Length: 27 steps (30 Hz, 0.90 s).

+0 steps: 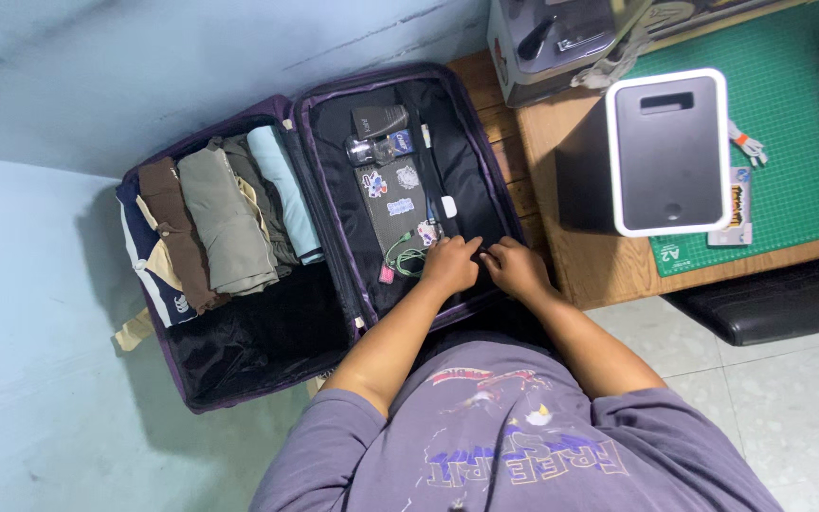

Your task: The person sorts through various personal items in a suitcase and on a desk, handling a black wallet, a small patterned pouch, a white charging cable, and a small black electronic device.

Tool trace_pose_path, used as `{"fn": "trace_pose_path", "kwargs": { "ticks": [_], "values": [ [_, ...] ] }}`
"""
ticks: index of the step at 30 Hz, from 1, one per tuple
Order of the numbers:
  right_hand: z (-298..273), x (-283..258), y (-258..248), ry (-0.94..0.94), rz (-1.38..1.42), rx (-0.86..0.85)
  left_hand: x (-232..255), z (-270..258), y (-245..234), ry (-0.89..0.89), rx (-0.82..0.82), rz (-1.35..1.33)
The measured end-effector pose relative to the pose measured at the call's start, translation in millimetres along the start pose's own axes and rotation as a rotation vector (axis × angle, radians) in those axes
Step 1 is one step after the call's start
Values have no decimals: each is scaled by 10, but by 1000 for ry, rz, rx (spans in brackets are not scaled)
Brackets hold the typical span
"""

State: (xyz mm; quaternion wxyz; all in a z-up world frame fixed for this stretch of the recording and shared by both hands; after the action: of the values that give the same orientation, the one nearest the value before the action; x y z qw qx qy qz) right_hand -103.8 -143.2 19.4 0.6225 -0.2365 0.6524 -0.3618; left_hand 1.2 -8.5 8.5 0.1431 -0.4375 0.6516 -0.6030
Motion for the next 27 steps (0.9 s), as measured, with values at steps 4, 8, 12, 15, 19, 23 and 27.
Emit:
{"fn": "trace_pose_path", "kwargs": {
  "ticks": [4, 8, 12, 15, 19, 23, 27],
  "values": [
    [-136, -19, -178, -51, 10, 134, 215, -95, -237, 46, 26, -148],
    [-184, -75, -465, -201, 96, 291, 367, -139, -395, 77, 64, -260],
    [-273, -388, -918, -181, 68, 277, 485, -174, -581, 145, 121, -443],
    [-298, -583, -1158, -197, 34, 303, 584, -213, -693, 158, 98, -542],
    [-334, -688, -1323, -180, 129, 367, 689, -303, -841, 110, 25, -676],
    [-384, -688, -1388, -226, 219, 402, 763, -375, -903, 50, -17, -793],
    [-440, -708, -1373, -216, 250, 418, 770, -385, -885, -31, -189, -1123]
  ]
}}
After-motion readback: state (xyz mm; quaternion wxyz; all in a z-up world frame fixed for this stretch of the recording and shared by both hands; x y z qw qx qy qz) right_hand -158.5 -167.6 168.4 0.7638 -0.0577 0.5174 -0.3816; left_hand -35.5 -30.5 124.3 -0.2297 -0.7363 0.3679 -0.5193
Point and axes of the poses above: each hand's wrist, its own z-axis towards the middle knuckle, its own y-axis out of the palm, x = y × z, the point moved 1 cm from there along z, towards the middle knuckle, and after that the axes turned 15 degrees about -y, right-handed, at the moved point
